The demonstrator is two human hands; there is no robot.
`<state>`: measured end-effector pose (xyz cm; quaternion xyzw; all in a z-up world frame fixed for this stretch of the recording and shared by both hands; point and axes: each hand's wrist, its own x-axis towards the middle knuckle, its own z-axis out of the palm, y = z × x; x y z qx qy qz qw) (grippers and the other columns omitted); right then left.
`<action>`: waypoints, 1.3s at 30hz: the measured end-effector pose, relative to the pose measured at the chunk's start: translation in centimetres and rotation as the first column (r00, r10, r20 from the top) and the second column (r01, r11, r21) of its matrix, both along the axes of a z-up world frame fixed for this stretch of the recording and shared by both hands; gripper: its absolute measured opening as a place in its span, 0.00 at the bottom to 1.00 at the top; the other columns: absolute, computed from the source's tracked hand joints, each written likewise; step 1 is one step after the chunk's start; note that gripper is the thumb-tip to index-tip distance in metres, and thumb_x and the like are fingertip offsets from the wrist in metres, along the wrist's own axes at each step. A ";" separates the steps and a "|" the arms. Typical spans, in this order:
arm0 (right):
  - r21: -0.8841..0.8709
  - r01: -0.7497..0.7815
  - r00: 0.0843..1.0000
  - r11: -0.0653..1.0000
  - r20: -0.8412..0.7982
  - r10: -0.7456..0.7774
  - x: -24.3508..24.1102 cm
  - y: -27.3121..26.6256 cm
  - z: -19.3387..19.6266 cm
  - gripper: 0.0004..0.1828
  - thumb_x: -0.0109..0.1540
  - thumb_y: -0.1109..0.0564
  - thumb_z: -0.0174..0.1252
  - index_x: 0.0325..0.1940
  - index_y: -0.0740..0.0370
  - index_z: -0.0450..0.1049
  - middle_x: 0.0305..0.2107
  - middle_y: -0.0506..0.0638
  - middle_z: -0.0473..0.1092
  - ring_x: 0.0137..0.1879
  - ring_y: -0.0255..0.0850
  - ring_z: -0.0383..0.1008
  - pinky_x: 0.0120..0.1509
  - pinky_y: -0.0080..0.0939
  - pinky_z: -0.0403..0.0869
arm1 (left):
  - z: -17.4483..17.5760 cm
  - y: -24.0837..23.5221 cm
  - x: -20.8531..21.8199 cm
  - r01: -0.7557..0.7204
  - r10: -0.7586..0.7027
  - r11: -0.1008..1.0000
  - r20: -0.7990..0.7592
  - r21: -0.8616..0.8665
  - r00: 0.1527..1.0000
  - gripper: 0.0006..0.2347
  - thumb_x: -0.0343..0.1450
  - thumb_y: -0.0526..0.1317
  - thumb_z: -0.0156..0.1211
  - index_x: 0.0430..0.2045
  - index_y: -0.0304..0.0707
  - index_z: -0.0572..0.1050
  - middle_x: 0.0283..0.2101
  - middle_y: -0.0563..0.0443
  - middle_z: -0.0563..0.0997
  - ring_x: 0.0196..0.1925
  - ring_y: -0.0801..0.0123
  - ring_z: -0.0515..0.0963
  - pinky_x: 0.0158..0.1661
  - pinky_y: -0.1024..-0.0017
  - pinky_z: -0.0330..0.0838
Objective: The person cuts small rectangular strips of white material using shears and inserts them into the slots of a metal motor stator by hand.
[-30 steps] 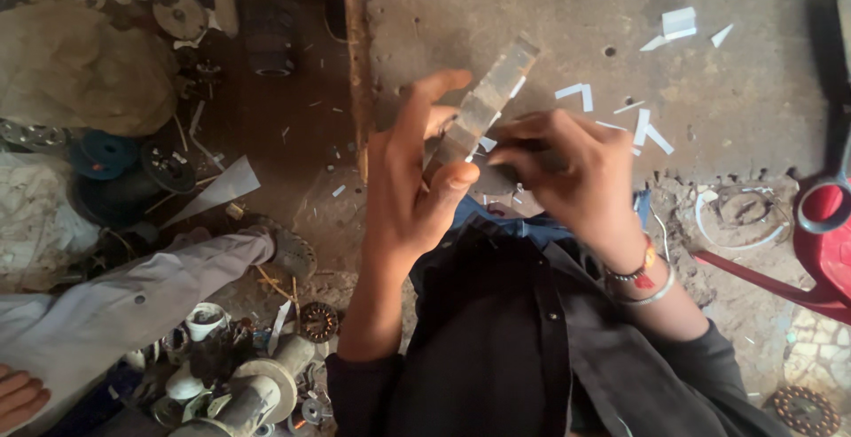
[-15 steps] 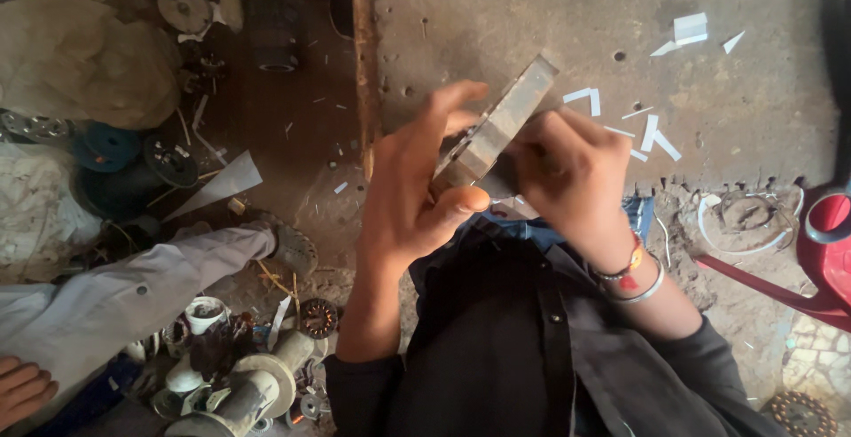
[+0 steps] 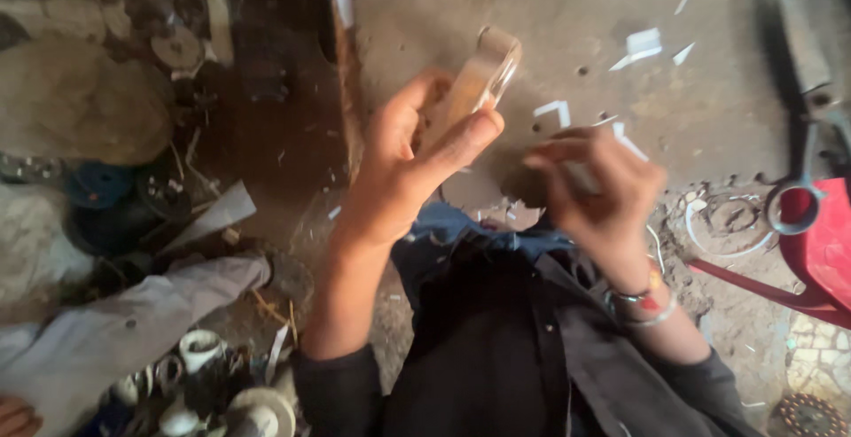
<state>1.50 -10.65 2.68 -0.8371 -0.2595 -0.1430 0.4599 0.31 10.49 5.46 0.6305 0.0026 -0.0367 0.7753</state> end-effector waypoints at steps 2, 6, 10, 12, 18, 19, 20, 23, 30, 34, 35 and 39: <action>-0.062 0.094 0.995 0.994 -0.017 -0.095 1.1 -1.9 0.8 0.12 0.58 0.75 0.58 0.40 0.65 0.76 0.37 0.51 0.77 0.43 0.43 0.80 0.49 0.42 0.74 | 0.4 0.1 1.3 0.019 -0.019 0.995 -0.006 0.098 1.000 0.12 0.74 0.45 0.66 0.40 0.36 0.76 0.31 0.61 0.77 0.31 0.83 0.73 0.30 0.82 0.65; -0.230 0.221 0.967 0.948 -0.073 -0.243 4.8 -4.3 1.6 0.07 0.66 0.68 0.64 0.47 0.63 0.79 0.37 0.54 0.74 0.35 0.44 0.77 0.40 0.41 0.72 | 0.8 0.4 1.2 -0.019 0.006 0.949 0.040 0.316 0.999 0.13 0.74 0.46 0.65 0.41 0.35 0.79 0.28 0.58 0.77 0.28 0.83 0.74 0.29 0.82 0.65; -0.494 0.304 0.908 0.814 0.408 -0.091 9.0 -3.8 1.3 0.17 0.61 0.64 0.68 0.54 0.60 0.83 0.32 0.54 0.70 0.34 0.48 0.74 0.36 0.44 0.71 | 0.4 -0.3 -0.5 -0.277 0.166 0.731 0.232 0.624 0.958 0.13 0.73 0.45 0.70 0.39 0.32 0.80 0.27 0.51 0.78 0.29 0.75 0.76 0.32 0.76 0.66; -0.520 0.325 0.883 0.790 0.466 -0.057 11.2 -3.0 1.0 0.16 0.60 0.62 0.68 0.53 0.56 0.83 0.32 0.54 0.69 0.35 0.48 0.73 0.34 0.45 0.70 | 0.3 -1.0 -0.8 -0.495 0.179 0.636 0.511 0.591 0.841 0.15 0.73 0.44 0.71 0.45 0.31 0.76 0.34 0.49 0.78 0.36 0.72 0.78 0.38 0.73 0.70; -0.396 0.138 0.978 0.908 0.198 -0.062 10.2 -3.9 0.6 0.16 0.64 0.70 0.61 0.53 0.57 0.82 0.35 0.55 0.69 0.39 0.48 0.71 0.43 0.46 0.70 | -0.7 -2.4 -1.6 -0.786 0.211 0.358 0.777 0.503 0.593 0.17 0.70 0.42 0.77 0.47 0.34 0.77 0.37 0.52 0.79 0.39 0.65 0.77 0.39 0.68 0.68; -0.314 0.106 0.990 0.944 0.124 -0.070 9.0 -4.8 0.6 0.16 0.66 0.71 0.60 0.54 0.59 0.81 0.35 0.56 0.69 0.39 0.47 0.71 0.44 0.46 0.69 | -1.1 -2.4 -1.7 -0.796 0.202 0.355 0.792 0.489 0.576 0.17 0.70 0.41 0.77 0.47 0.35 0.76 0.37 0.52 0.79 0.39 0.65 0.77 0.39 0.68 0.68; -0.259 0.144 0.990 0.955 0.038 -0.138 7.8 -5.8 0.7 0.17 0.66 0.72 0.58 0.55 0.60 0.81 0.37 0.55 0.69 0.38 0.45 0.70 0.41 0.44 0.67 | -1.6 -2.3 -1.8 -0.806 0.192 0.353 0.806 0.475 0.559 0.16 0.71 0.40 0.76 0.47 0.35 0.76 0.37 0.51 0.80 0.40 0.66 0.78 0.39 0.68 0.68; -0.196 0.329 0.944 0.924 0.097 -0.316 4.0 -8.5 -0.2 0.14 0.69 0.74 0.56 0.54 0.65 0.81 0.40 0.56 0.69 0.42 0.43 0.70 0.42 0.39 0.66 | -2.8 -2.0 -2.0 -0.858 0.161 0.321 0.870 0.401 0.467 0.16 0.70 0.39 0.75 0.48 0.34 0.76 0.37 0.50 0.80 0.40 0.64 0.78 0.39 0.67 0.69; -0.311 0.599 0.799 0.738 0.165 -0.579 -0.6 -14.2 -3.5 0.15 0.69 0.77 0.49 0.57 0.69 0.72 0.49 0.60 0.73 0.52 0.52 0.76 0.54 0.46 0.72 | 0.3 -5.7 -5.2 -0.638 -0.040 0.560 0.787 0.528 0.616 0.18 0.70 0.39 0.75 0.51 0.41 0.74 0.36 0.55 0.72 0.36 0.66 0.74 0.34 0.66 0.70; -0.424 0.672 0.741 0.607 0.389 -0.548 -2.0 -14.2 -3.8 0.16 0.66 0.76 0.54 0.56 0.67 0.72 0.51 0.62 0.71 0.53 0.55 0.75 0.58 0.50 0.73 | -1.7 -11.5 1.3 -0.400 -0.150 0.679 0.650 0.616 0.745 0.20 0.78 0.29 0.66 0.63 0.31 0.65 0.45 0.47 0.75 0.40 0.66 0.79 0.30 0.71 0.77; -0.439 0.674 0.739 0.594 0.392 -0.548 -2.7 -14.1 -3.6 0.17 0.65 0.76 0.54 0.56 0.67 0.72 0.51 0.62 0.71 0.53 0.55 0.75 0.58 0.50 0.73 | -3.1 -12.5 3.3 -0.283 -0.171 0.676 0.517 0.681 0.839 0.19 0.77 0.27 0.61 0.63 0.28 0.65 0.47 0.42 0.77 0.42 0.63 0.81 0.28 0.73 0.77; -0.438 0.643 0.756 0.628 0.231 -0.612 -4.8 -14.2 -2.8 0.16 0.64 0.75 0.60 0.55 0.69 0.74 0.48 0.64 0.71 0.50 0.55 0.75 0.51 0.47 0.74 | -7.6 -13.7 9.3 -0.416 -0.026 0.446 0.477 0.792 0.879 0.18 0.69 0.27 0.57 0.53 0.20 0.66 0.55 0.29 0.71 0.41 0.49 0.81 0.33 0.63 0.81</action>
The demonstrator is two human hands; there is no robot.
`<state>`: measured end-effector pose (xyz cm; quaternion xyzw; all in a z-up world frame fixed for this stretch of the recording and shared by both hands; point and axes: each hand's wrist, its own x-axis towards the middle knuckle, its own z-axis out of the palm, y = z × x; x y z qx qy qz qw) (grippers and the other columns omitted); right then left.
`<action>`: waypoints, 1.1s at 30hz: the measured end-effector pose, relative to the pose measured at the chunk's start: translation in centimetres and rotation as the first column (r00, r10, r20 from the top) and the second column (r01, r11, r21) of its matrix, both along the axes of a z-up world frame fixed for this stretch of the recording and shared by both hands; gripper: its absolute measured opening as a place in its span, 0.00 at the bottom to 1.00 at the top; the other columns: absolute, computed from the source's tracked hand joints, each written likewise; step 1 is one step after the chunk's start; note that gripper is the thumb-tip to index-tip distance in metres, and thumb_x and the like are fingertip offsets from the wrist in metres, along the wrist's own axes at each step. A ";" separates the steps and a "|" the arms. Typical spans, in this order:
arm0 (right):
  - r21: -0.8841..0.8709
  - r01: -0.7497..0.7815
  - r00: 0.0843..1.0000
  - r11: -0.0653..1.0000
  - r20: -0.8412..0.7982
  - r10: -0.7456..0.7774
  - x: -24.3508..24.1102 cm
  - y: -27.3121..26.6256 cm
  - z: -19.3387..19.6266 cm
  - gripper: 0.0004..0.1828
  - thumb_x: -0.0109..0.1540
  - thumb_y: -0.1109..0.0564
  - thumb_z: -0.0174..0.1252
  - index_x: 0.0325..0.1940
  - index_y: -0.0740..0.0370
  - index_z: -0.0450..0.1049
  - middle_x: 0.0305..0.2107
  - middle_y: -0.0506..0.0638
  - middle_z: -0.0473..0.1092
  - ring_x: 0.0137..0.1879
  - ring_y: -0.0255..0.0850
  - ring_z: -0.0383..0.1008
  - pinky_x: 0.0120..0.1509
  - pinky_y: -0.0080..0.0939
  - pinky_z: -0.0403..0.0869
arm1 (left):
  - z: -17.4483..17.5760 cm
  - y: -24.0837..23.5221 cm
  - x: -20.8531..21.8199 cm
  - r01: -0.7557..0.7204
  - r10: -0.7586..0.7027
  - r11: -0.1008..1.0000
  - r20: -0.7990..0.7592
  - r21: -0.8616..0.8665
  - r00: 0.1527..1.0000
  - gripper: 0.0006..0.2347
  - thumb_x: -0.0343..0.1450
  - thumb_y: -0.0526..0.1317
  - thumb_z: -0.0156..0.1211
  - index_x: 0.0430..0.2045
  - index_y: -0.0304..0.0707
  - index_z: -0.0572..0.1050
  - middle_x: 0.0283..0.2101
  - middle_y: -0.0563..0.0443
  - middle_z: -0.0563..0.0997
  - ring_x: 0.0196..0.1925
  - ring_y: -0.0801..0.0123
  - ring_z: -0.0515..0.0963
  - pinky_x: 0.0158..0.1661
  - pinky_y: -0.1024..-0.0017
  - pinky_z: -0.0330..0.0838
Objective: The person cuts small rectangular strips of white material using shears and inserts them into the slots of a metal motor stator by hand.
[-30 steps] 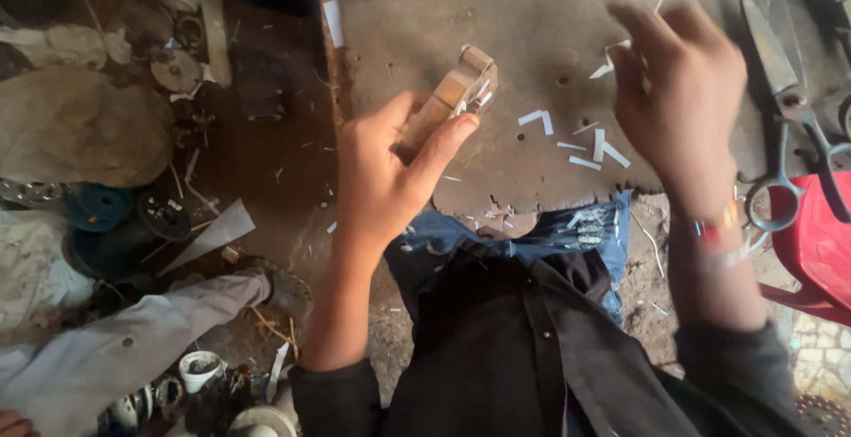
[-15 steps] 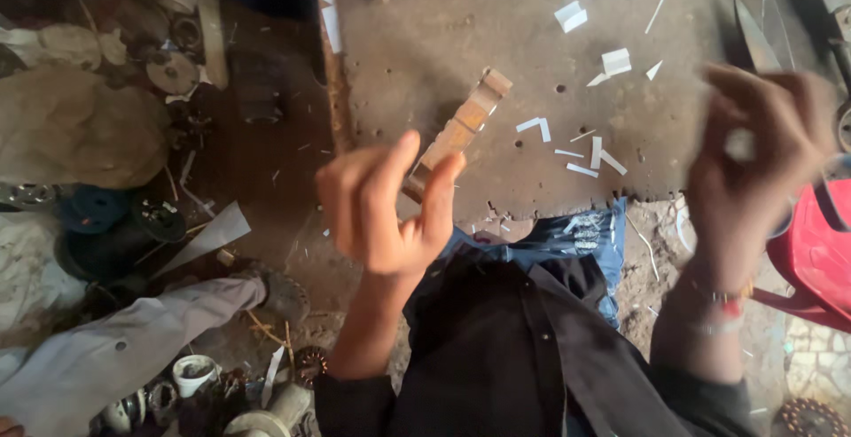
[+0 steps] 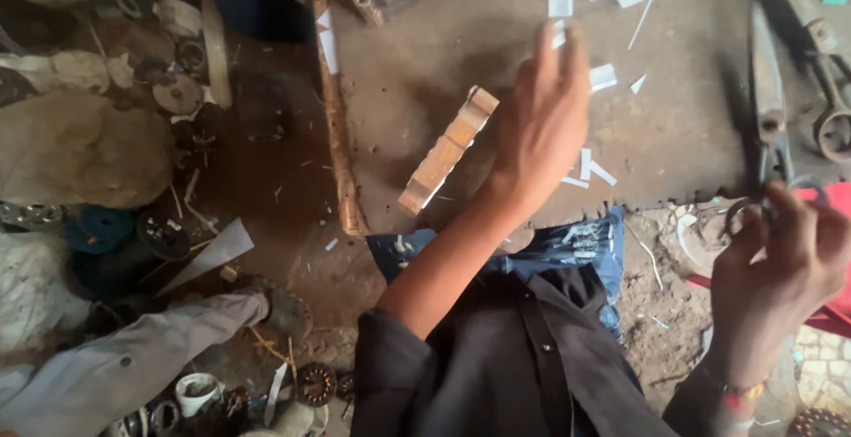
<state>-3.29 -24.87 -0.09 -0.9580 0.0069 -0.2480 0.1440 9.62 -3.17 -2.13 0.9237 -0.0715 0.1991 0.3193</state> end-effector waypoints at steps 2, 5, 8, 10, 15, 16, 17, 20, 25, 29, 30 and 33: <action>0.161 0.007 0.997 0.987 -0.072 0.005 -0.8 -0.7 -0.4 0.17 0.64 0.73 0.62 0.57 0.69 0.74 0.47 0.63 0.70 0.49 0.52 0.76 0.48 0.46 0.76 | -0.7 0.2 0.4 -0.043 0.042 0.999 -0.029 -0.022 0.999 0.15 0.70 0.28 0.57 0.50 0.21 0.67 0.53 0.30 0.71 0.42 0.47 0.81 0.36 0.59 0.81; 0.599 0.047 0.977 0.799 -0.193 0.088 -2.2 -2.3 -1.8 0.21 0.66 0.72 0.60 0.62 0.67 0.69 0.45 0.56 0.69 0.47 0.43 0.78 0.47 0.43 0.79 | -0.1 0.8 -1.0 -0.029 0.025 0.994 -0.036 -0.108 0.999 0.08 0.74 0.29 0.58 0.44 0.26 0.68 0.49 0.35 0.71 0.44 0.45 0.82 0.40 0.56 0.80; 0.886 0.004 0.974 0.463 -0.108 0.200 -3.5 -2.4 -3.9 0.26 0.65 0.74 0.62 0.64 0.65 0.61 0.39 0.53 0.68 0.42 0.40 0.77 0.47 0.43 0.79 | 1.3 0.5 -0.4 -0.039 0.042 0.991 0.021 -0.132 0.999 0.08 0.72 0.29 0.59 0.42 0.27 0.68 0.48 0.35 0.70 0.41 0.44 0.81 0.37 0.54 0.78; 0.983 -0.041 0.967 0.177 -0.006 0.254 -4.7 -2.2 -5.2 0.35 0.62 0.75 0.63 0.68 0.62 0.57 0.41 0.53 0.69 0.41 0.40 0.77 0.45 0.42 0.79 | 1.4 0.1 0.2 -0.087 0.093 0.986 0.039 -0.140 0.995 0.13 0.70 0.29 0.59 0.46 0.23 0.67 0.49 0.29 0.69 0.36 0.41 0.80 0.31 0.53 0.76; 0.995 0.090 0.963 -0.051 -0.074 0.261 -4.8 -1.9 -7.4 0.28 0.64 0.64 0.65 0.63 0.59 0.58 0.26 0.50 0.66 0.24 0.36 0.67 0.27 0.37 0.69 | 0.9 -0.2 0.5 -0.104 0.104 0.995 0.013 -0.005 0.994 0.08 0.70 0.27 0.58 0.39 0.29 0.68 0.46 0.38 0.72 0.42 0.47 0.82 0.35 0.59 0.80; 0.988 0.118 0.954 -0.104 -0.084 0.287 -4.8 -1.9 -7.6 0.26 0.63 0.62 0.65 0.61 0.58 0.61 0.22 0.48 0.64 0.21 0.34 0.65 0.22 0.36 0.66 | 0.8 -0.3 0.1 -0.087 0.088 0.996 0.030 -0.009 0.996 0.07 0.71 0.27 0.58 0.39 0.30 0.68 0.44 0.40 0.72 0.43 0.49 0.82 0.37 0.59 0.80; 0.981 0.130 0.934 -0.143 -0.072 0.349 -4.9 -1.9 -7.8 0.21 0.65 0.59 0.65 0.56 0.62 0.62 0.20 0.49 0.64 0.20 0.35 0.64 0.21 0.36 0.65 | 0.8 -0.3 -0.5 -0.040 0.045 0.993 0.049 -0.108 0.998 0.06 0.73 0.28 0.58 0.41 0.32 0.69 0.43 0.43 0.74 0.42 0.52 0.83 0.37 0.61 0.80; 0.972 0.146 0.851 -0.187 -0.027 0.524 -5.7 -1.7 -7.5 0.21 0.65 0.49 0.66 0.48 0.69 0.68 0.16 0.49 0.64 0.18 0.36 0.63 0.20 0.35 0.63 | 1.1 -0.3 -2.6 0.105 -0.104 0.818 0.035 -0.565 0.994 0.07 0.77 0.29 0.59 0.48 0.33 0.72 0.42 0.48 0.76 0.40 0.60 0.84 0.38 0.66 0.80; 0.999 0.028 0.541 0.038 -0.047 0.840 -5.8 -1.0 -5.3 0.42 0.61 0.28 0.62 0.55 0.71 0.71 0.27 0.51 0.71 0.30 0.36 0.71 0.37 0.34 0.69 | 1.6 0.0 -5.1 -0.011 -0.401 -0.052 0.011 -0.999 0.916 0.06 0.80 0.30 0.59 0.48 0.25 0.74 0.44 0.43 0.83 0.44 0.64 0.85 0.51 0.63 0.82; 0.975 0.213 0.405 0.063 -0.147 0.902 -4.4 0.0 -3.6 0.47 0.55 0.25 0.64 0.55 0.73 0.71 0.28 0.52 0.69 0.29 0.37 0.70 0.34 0.35 0.68 | 1.8 0.9 -6.5 -0.049 -0.455 -0.279 0.087 -0.959 0.886 0.07 0.81 0.31 0.58 0.51 0.27 0.74 0.48 0.40 0.83 0.52 0.60 0.85 0.56 0.62 0.81; 0.979 0.194 0.384 0.056 -0.129 0.914 -3.9 0.3 -3.3 0.47 0.56 0.25 0.64 0.55 0.72 0.71 0.28 0.52 0.69 0.28 0.36 0.70 0.35 0.35 0.68 | 1.9 1.1 -6.8 -0.063 -0.473 -0.283 0.082 -0.957 0.877 0.07 0.81 0.31 0.58 0.53 0.27 0.75 0.48 0.40 0.83 0.51 0.61 0.85 0.56 0.62 0.81; 0.976 0.217 0.383 0.002 -0.087 0.920 -3.7 0.8 -2.9 0.44 0.57 0.26 0.65 0.51 0.73 0.72 0.29 0.50 0.67 0.29 0.36 0.68 0.33 0.34 0.66 | 2.1 1.5 -7.6 -0.070 -0.522 -0.273 0.087 -0.960 0.849 0.08 0.82 0.32 0.57 0.54 0.28 0.77 0.48 0.40 0.84 0.49 0.61 0.85 0.55 0.61 0.81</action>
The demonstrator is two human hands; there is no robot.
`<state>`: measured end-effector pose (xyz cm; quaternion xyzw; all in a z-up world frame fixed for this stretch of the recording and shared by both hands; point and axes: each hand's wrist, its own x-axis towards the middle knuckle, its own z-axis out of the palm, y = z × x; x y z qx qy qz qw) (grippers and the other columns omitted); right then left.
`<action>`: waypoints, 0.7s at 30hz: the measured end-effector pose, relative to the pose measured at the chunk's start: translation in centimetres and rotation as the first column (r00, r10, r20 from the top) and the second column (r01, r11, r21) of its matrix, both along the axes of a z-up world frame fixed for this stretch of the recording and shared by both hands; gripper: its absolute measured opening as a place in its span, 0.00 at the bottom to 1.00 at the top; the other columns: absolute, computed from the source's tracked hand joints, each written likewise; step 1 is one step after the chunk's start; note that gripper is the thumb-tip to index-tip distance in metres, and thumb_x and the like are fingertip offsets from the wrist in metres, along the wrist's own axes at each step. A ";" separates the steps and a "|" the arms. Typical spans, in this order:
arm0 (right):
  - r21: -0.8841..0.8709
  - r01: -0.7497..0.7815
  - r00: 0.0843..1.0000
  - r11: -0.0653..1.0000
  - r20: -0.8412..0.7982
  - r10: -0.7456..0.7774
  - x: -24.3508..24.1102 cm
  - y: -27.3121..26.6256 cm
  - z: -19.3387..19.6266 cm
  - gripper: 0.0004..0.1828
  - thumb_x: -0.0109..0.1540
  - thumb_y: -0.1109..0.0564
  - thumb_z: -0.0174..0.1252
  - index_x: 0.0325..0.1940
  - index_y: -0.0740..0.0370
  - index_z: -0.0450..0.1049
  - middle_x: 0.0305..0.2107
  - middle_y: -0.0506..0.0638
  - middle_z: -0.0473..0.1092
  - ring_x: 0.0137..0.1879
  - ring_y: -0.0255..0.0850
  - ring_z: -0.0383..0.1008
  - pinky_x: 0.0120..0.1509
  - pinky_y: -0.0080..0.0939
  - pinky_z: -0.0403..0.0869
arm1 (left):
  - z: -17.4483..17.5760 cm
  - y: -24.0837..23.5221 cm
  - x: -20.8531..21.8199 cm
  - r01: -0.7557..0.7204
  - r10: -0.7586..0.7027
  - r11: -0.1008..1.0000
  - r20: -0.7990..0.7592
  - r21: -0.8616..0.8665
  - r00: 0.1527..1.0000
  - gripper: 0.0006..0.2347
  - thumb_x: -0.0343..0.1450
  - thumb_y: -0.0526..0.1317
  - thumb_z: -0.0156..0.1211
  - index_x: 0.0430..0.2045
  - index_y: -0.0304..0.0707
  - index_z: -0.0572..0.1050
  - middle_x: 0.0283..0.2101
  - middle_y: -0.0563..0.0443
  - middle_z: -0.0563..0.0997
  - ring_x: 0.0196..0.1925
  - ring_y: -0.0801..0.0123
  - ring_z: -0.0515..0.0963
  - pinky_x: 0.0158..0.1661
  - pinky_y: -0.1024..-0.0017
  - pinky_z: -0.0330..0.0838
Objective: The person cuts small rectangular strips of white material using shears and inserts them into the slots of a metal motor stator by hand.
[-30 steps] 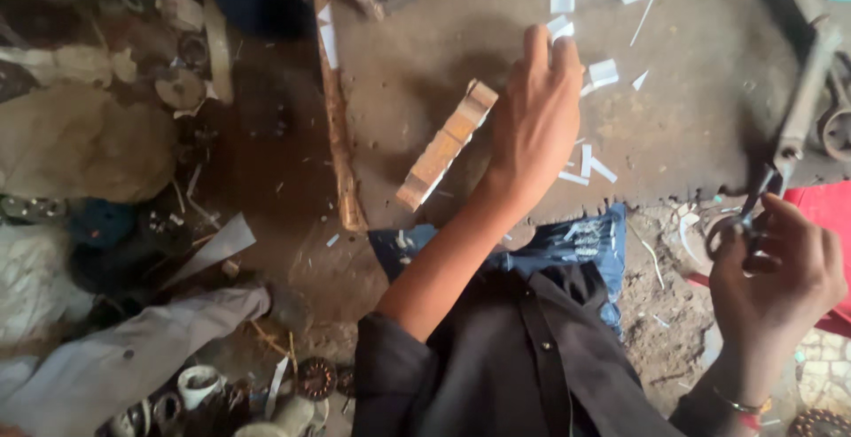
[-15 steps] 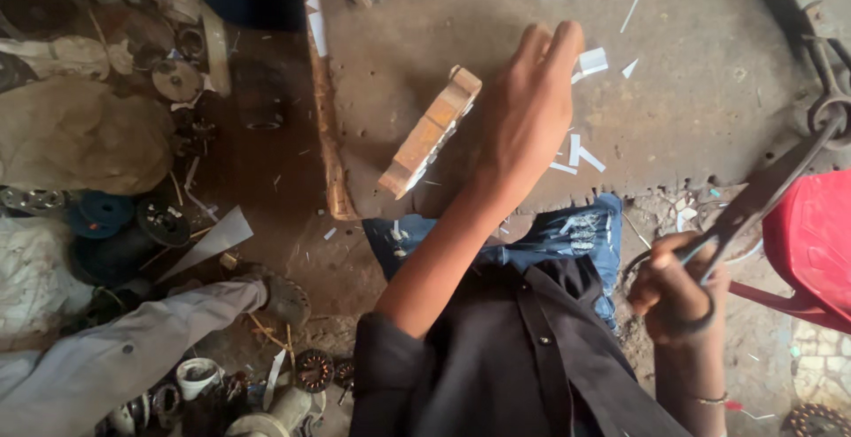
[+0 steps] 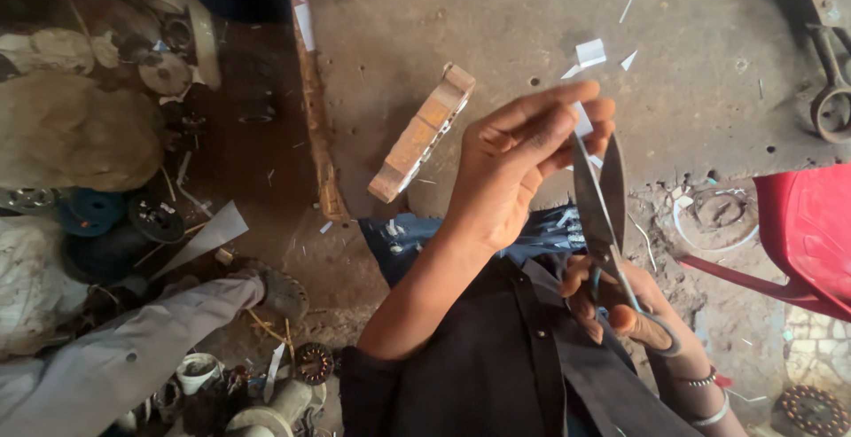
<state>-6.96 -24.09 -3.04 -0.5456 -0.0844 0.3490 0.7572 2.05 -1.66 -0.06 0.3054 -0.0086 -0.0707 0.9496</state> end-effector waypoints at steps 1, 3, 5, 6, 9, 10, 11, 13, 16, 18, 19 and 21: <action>0.021 0.015 1.000 1.000 -0.017 -0.015 0.0 0.1 0.0 0.44 0.57 0.27 0.66 0.50 0.73 0.72 0.29 0.50 0.66 0.29 0.36 0.67 0.32 0.34 0.65 | 0.0 0.1 -0.1 0.018 -0.018 1.000 0.006 0.017 1.000 0.08 0.82 0.31 0.57 0.54 0.29 0.77 0.48 0.40 0.84 0.49 0.61 0.85 0.55 0.61 0.81; 0.037 0.035 0.999 0.999 0.004 -0.035 0.0 0.2 -0.4 0.42 0.57 0.28 0.67 0.48 0.73 0.72 0.27 0.50 0.65 0.27 0.36 0.67 0.31 0.33 0.64 | 0.0 0.3 -0.2 0.051 -0.052 0.997 0.010 0.063 0.999 0.08 0.81 0.31 0.58 0.54 0.30 0.77 0.48 0.40 0.84 0.49 0.61 0.85 0.56 0.59 0.82; 0.048 0.048 0.999 0.998 0.022 -0.049 -0.2 0.1 -0.8 0.40 0.57 0.30 0.68 0.46 0.73 0.73 0.26 0.49 0.65 0.26 0.36 0.67 0.29 0.33 0.64 | -0.1 0.5 -0.3 0.078 -0.081 0.992 0.034 0.099 0.996 0.09 0.80 0.30 0.59 0.54 0.30 0.77 0.49 0.40 0.84 0.51 0.61 0.85 0.56 0.60 0.83; 0.050 0.052 0.998 0.997 0.030 -0.054 -0.4 0.0 -1.0 0.39 0.57 0.30 0.68 0.45 0.73 0.73 0.26 0.49 0.66 0.26 0.35 0.67 0.29 0.33 0.65 | -0.1 0.6 -0.2 0.088 -0.094 0.991 0.061 0.104 0.994 0.09 0.80 0.30 0.59 0.54 0.31 0.78 0.49 0.39 0.84 0.51 0.61 0.85 0.55 0.61 0.84; 0.066 0.087 0.996 0.994 0.031 -0.090 -0.9 -0.2 -1.7 0.36 0.57 0.33 0.69 0.43 0.73 0.74 0.25 0.50 0.67 0.25 0.35 0.67 0.26 0.32 0.64 | -0.3 0.8 -0.2 0.105 -0.115 0.988 0.091 0.114 0.989 0.09 0.78 0.28 0.61 0.52 0.31 0.78 0.49 0.39 0.84 0.53 0.60 0.85 0.53 0.62 0.85; 0.071 0.104 0.994 0.992 0.025 -0.106 -1.1 -0.2 -2.0 0.36 0.57 0.35 0.70 0.43 0.73 0.74 0.24 0.50 0.67 0.24 0.34 0.66 0.25 0.32 0.64 | -0.3 0.9 -0.3 0.109 -0.120 0.987 0.091 0.115 0.989 0.09 0.77 0.28 0.61 0.51 0.31 0.79 0.49 0.39 0.83 0.54 0.60 0.85 0.53 0.63 0.86; 0.079 0.099 0.994 0.992 0.032 -0.102 -1.2 -0.3 -2.3 0.35 0.57 0.35 0.70 0.42 0.73 0.74 0.24 0.50 0.67 0.24 0.34 0.67 0.24 0.32 0.64 | -0.3 0.8 -0.4 0.095 -0.109 0.986 0.094 0.136 0.990 0.08 0.77 0.27 0.62 0.50 0.31 0.79 0.49 0.38 0.84 0.52 0.59 0.85 0.51 0.63 0.86; 0.096 0.088 0.995 0.992 0.045 -0.093 -1.3 -0.4 -2.8 0.33 0.57 0.37 0.71 0.41 0.73 0.75 0.23 0.51 0.68 0.22 0.34 0.67 0.23 0.31 0.65 | -0.3 0.8 -0.5 0.067 -0.086 0.982 0.101 0.179 0.991 0.08 0.76 0.26 0.64 0.48 0.30 0.80 0.48 0.38 0.84 0.50 0.59 0.86 0.48 0.64 0.86; 0.111 0.076 0.997 0.991 0.026 -0.079 -1.6 -0.6 -3.1 0.33 0.56 0.38 0.73 0.40 0.74 0.75 0.25 0.51 0.67 0.23 0.34 0.65 0.23 0.31 0.63 | -0.3 1.0 -0.7 0.079 -0.097 0.985 0.117 0.155 0.988 0.07 0.75 0.26 0.65 0.46 0.30 0.81 0.47 0.39 0.84 0.50 0.60 0.86 0.49 0.65 0.86; 0.128 0.097 0.995 0.987 -0.011 -0.096 -1.9 -0.6 -3.3 0.33 0.57 0.38 0.73 0.40 0.74 0.74 0.26 0.51 0.66 0.24 0.33 0.65 0.24 0.31 0.63 | -0.2 1.1 -0.8 0.091 -0.115 0.982 0.143 0.167 0.983 0.06 0.75 0.26 0.65 0.45 0.31 0.81 0.47 0.39 0.84 0.50 0.61 0.86 0.49 0.66 0.86; 0.137 0.107 0.994 0.985 -0.029 -0.104 -2.0 -0.7 -3.3 0.33 0.57 0.38 0.73 0.41 0.74 0.74 0.26 0.51 0.66 0.24 0.32 0.65 0.25 0.31 0.63 | -0.2 1.0 -0.8 0.094 -0.120 0.980 0.149 0.175 0.982 0.06 0.75 0.27 0.65 0.44 0.31 0.81 0.47 0.40 0.85 0.49 0.62 0.86 0.50 0.66 0.86; 0.158 0.096 0.995 0.983 0.016 -0.100 -1.9 -0.5 -3.5 0.32 0.57 0.38 0.72 0.40 0.73 0.75 0.24 0.51 0.68 0.24 0.32 0.66 0.25 0.31 0.65 | 0.0 0.9 -0.7 0.098 -0.128 0.977 0.155 0.191 0.980 0.06 0.75 0.27 0.66 0.44 0.31 0.81 0.47 0.40 0.85 0.49 0.63 0.86 0.50 0.67 0.86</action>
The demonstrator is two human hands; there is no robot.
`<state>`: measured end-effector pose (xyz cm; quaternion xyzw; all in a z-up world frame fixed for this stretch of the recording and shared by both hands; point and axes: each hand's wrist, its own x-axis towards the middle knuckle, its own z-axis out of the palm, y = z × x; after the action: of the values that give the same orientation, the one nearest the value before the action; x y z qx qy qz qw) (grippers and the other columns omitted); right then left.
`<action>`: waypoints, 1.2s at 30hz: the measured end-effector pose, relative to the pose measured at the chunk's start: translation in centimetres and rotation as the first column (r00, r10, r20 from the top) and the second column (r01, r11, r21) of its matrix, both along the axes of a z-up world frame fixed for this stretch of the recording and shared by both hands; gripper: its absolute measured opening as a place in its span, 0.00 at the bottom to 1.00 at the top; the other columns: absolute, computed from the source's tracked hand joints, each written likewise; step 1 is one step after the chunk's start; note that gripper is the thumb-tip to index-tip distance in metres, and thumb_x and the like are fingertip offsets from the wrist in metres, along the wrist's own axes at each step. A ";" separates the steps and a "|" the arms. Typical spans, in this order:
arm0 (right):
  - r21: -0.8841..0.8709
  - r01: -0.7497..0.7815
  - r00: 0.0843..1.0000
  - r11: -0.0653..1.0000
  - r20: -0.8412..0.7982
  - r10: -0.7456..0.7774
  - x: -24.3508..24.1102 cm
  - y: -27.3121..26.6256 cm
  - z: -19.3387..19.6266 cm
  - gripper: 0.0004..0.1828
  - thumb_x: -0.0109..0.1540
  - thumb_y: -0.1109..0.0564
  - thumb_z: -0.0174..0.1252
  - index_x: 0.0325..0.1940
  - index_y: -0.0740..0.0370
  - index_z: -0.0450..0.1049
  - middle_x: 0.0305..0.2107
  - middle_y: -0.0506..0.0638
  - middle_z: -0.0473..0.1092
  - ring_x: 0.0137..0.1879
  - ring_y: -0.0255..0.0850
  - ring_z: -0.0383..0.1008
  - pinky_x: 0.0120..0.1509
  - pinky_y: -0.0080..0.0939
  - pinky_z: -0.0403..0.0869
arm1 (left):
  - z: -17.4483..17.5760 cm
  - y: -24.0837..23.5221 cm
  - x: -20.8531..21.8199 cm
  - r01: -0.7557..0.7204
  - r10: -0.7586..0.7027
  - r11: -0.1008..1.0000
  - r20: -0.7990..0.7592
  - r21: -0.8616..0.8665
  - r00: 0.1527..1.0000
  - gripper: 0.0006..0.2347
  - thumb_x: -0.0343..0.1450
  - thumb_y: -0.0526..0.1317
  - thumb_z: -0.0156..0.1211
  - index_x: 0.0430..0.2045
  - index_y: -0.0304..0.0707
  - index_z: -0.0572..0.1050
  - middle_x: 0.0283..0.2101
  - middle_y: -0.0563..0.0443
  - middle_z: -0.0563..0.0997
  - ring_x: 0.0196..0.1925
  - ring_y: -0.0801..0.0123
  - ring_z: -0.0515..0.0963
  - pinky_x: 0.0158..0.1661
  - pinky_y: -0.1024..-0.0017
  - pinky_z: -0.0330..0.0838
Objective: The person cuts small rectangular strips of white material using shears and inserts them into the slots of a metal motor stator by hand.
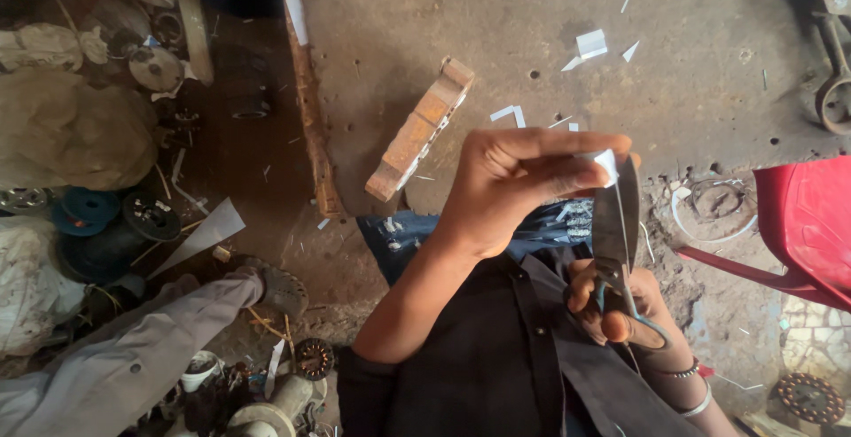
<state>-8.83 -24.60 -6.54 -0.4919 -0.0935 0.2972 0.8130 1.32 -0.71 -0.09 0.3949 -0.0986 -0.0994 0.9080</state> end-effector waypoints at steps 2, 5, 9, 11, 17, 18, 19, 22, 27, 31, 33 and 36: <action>-0.052 0.010 0.993 0.999 0.115 -0.004 0.2 0.0 -0.1 0.29 0.60 0.40 0.72 0.40 0.71 0.75 0.26 0.52 0.70 0.27 0.34 0.68 0.29 0.32 0.66 | 0.2 -0.2 0.2 0.000 0.000 1.000 0.011 0.027 1.000 0.06 0.75 0.27 0.66 0.44 0.31 0.81 0.46 0.40 0.85 0.47 0.64 0.87 0.50 0.67 0.86; -0.237 0.052 0.980 0.970 0.198 -0.004 0.5 0.0 -0.1 0.25 0.60 0.43 0.74 0.37 0.69 0.75 0.28 0.55 0.72 0.29 0.38 0.69 0.31 0.34 0.68 | 0.3 -0.2 0.6 -0.025 0.022 0.996 0.034 0.086 0.999 0.05 0.76 0.28 0.65 0.43 0.30 0.81 0.45 0.39 0.85 0.46 0.64 0.87 0.49 0.68 0.87; -0.337 0.003 0.998 0.942 0.055 0.017 1.2 -0.3 0.2 0.27 0.54 0.42 0.73 0.35 0.71 0.76 0.23 0.53 0.72 0.20 0.37 0.72 0.21 0.33 0.69 | 0.6 0.0 1.1 -0.055 0.053 0.993 0.023 0.107 0.998 0.06 0.76 0.28 0.64 0.46 0.29 0.80 0.45 0.39 0.85 0.48 0.63 0.87 0.51 0.68 0.86; -0.265 -0.013 0.993 0.964 0.111 0.043 1.7 -0.3 0.3 0.28 0.56 0.40 0.72 0.40 0.70 0.76 0.24 0.51 0.71 0.24 0.35 0.72 0.26 0.32 0.69 | 0.9 0.0 1.3 -0.052 0.050 0.994 0.020 0.096 0.999 0.08 0.76 0.28 0.64 0.48 0.28 0.79 0.45 0.39 0.85 0.49 0.62 0.86 0.53 0.67 0.86; -0.090 -0.027 0.998 0.996 0.056 0.032 1.4 0.4 1.0 0.31 0.58 0.38 0.71 0.43 0.72 0.75 0.26 0.50 0.68 0.27 0.35 0.69 0.27 0.32 0.68 | 1.4 -0.1 1.1 -0.054 0.055 0.998 -0.013 0.045 0.998 0.08 0.76 0.28 0.64 0.49 0.27 0.79 0.45 0.37 0.85 0.49 0.60 0.86 0.52 0.65 0.85; -0.082 -0.011 0.999 0.997 0.035 0.014 1.2 0.5 1.1 0.31 0.57 0.39 0.71 0.43 0.72 0.75 0.26 0.51 0.67 0.26 0.35 0.69 0.26 0.32 0.68 | 1.4 -0.1 1.1 -0.037 0.038 0.999 -0.031 0.030 0.999 0.08 0.77 0.28 0.63 0.49 0.27 0.79 0.45 0.37 0.85 0.49 0.60 0.86 0.52 0.65 0.86; -0.074 0.004 1.000 0.997 0.014 -0.003 1.1 0.5 1.1 0.31 0.57 0.39 0.72 0.43 0.72 0.75 0.25 0.51 0.67 0.26 0.36 0.69 0.26 0.32 0.67 | 1.4 -0.1 1.1 -0.028 0.029 0.999 -0.034 0.026 0.999 0.08 0.77 0.28 0.63 0.49 0.27 0.79 0.45 0.37 0.85 0.49 0.60 0.86 0.51 0.65 0.86; -0.103 0.054 0.998 0.993 0.017 -0.053 0.8 0.7 1.3 0.30 0.57 0.40 0.73 0.42 0.72 0.74 0.25 0.51 0.67 0.26 0.35 0.68 0.26 0.33 0.65 | 1.4 -0.2 0.9 -0.019 0.020 0.999 -0.026 0.035 0.999 0.07 0.77 0.27 0.63 0.48 0.27 0.79 0.46 0.37 0.85 0.49 0.61 0.86 0.51 0.66 0.86; -0.079 0.068 0.997 0.994 0.033 -0.066 0.5 1.0 1.1 0.29 0.57 0.40 0.73 0.40 0.70 0.75 0.23 0.49 0.66 0.25 0.34 0.66 0.27 0.32 0.63 | 1.1 -0.4 0.6 -0.018 0.019 0.999 -0.034 0.039 0.999 0.07 0.76 0.26 0.64 0.48 0.27 0.80 0.46 0.38 0.84 0.49 0.61 0.86 0.51 0.67 0.85; -0.068 0.068 0.997 0.995 0.045 -0.065 0.3 0.7 0.9 0.27 0.58 0.40 0.72 0.37 0.68 0.74 0.23 0.48 0.66 0.25 0.33 0.65 0.26 0.30 0.62 | 0.8 -0.6 0.6 -0.041 0.042 0.998 -0.014 0.039 0.999 0.07 0.76 0.26 0.64 0.47 0.27 0.80 0.47 0.38 0.84 0.49 0.62 0.86 0.50 0.67 0.86; -0.130 0.059 0.996 0.990 0.080 -0.049 0.3 0.6 0.9 0.27 0.59 0.41 0.72 0.36 0.67 0.73 0.24 0.49 0.66 0.25 0.33 0.65 0.27 0.31 0.62 | 0.7 -0.5 0.6 -0.036 0.036 0.999 -0.009 0.031 0.999 0.07 0.76 0.25 0.64 0.47 0.28 0.80 0.47 0.38 0.84 0.50 0.62 0.86 0.51 0.67 0.86; -0.173 0.054 0.994 0.983 0.102 -0.037 0.5 0.4 0.8 0.26 0.58 0.41 0.72 0.34 0.67 0.73 0.22 0.49 0.67 0.23 0.33 0.65 0.25 0.31 0.63 | 0.6 -0.3 0.8 -0.038 0.037 0.999 0.012 0.034 0.999 0.07 0.77 0.26 0.63 0.47 0.29 0.80 0.47 0.39 0.85 0.49 0.61 0.87 0.52 0.66 0.86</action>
<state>-8.37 -24.15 -5.71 -0.5776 -0.0956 0.2613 0.7675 2.09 -1.02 0.52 0.4127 -0.0946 -0.0819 0.9022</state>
